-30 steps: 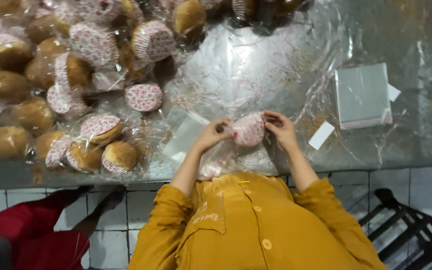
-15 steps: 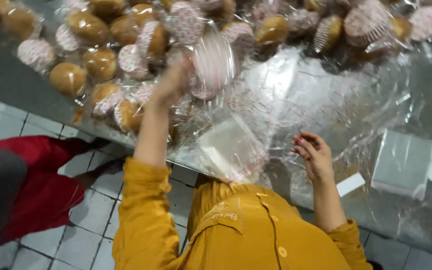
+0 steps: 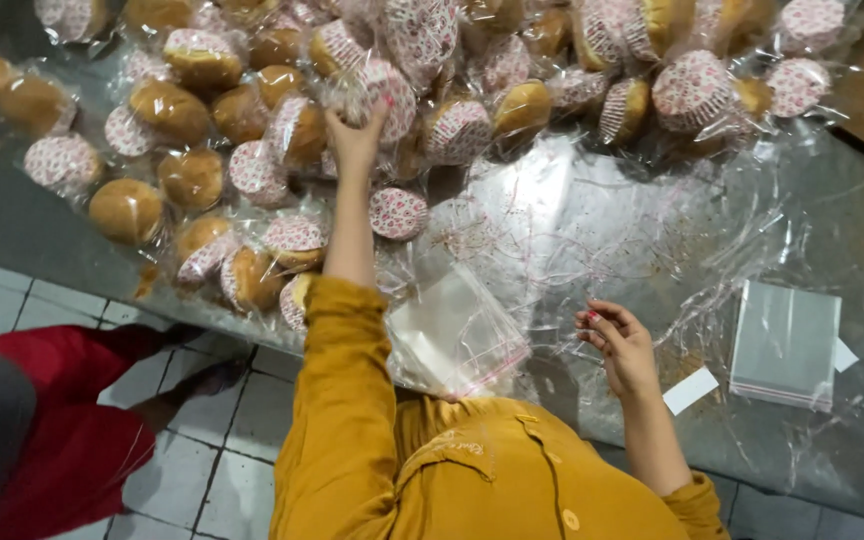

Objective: The person is individually wrapping bread rolls into plastic bags and sealing them at a packaging station.

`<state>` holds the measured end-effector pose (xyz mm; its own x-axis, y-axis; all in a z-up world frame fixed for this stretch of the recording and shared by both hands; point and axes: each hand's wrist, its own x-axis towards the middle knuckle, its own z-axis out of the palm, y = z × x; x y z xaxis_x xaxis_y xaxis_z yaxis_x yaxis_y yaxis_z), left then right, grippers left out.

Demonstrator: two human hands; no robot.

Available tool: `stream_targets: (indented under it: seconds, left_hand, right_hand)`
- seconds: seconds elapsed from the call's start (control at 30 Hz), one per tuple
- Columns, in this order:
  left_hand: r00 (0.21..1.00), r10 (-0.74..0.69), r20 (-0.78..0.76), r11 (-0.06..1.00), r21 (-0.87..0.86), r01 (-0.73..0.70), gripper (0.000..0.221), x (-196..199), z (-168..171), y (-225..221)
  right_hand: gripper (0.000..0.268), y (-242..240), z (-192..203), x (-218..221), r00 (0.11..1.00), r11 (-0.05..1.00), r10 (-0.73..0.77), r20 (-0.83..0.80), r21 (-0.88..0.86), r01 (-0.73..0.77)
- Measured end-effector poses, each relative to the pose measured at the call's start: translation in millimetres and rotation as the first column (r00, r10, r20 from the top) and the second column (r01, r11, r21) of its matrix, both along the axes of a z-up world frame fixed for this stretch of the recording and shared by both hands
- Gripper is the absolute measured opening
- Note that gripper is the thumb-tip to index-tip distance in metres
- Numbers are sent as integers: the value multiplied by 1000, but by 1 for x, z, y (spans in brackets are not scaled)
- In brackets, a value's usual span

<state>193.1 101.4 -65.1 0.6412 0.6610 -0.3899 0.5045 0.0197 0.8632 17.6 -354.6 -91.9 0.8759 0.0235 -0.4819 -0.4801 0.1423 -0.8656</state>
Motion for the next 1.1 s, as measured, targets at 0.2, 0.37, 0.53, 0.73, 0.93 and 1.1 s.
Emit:
stream_targets:
  seconds: [0.2,0.37,0.53,0.73,0.93,1.1]
  left_hand:
    - [943,-266,200,956,181,231,94,-60,75,-19]
    - [928,-278,250,905,-254,340,13,-38,133,44]
    - [751,-104,652,925,-213,313,77,0,98,69]
    - [830,-467,-305,559,625,544,115,9,21,-1]
    - [845,-466,-262,520,692,501,64,-30,48,-3]
    - [855,-496,-149,583,673,455,50,-84,60,27]
  right_hand:
    - [23,6,6,-1,998,1000,-20,-51,-23,19]
    - [21,11,8,-2,998,1000,3,-69,-10,-4]
    - [22,11,3,-3,996,1000,4,-92,-10,-5]
    - [21,3,-2,-6,990,999,-15,-139,-38,9]
    - [21,5,-4,-8,987,998,2,-158,-61,-12]
    - [28,35,-13,3,992,997,64,-110,-31,-68]
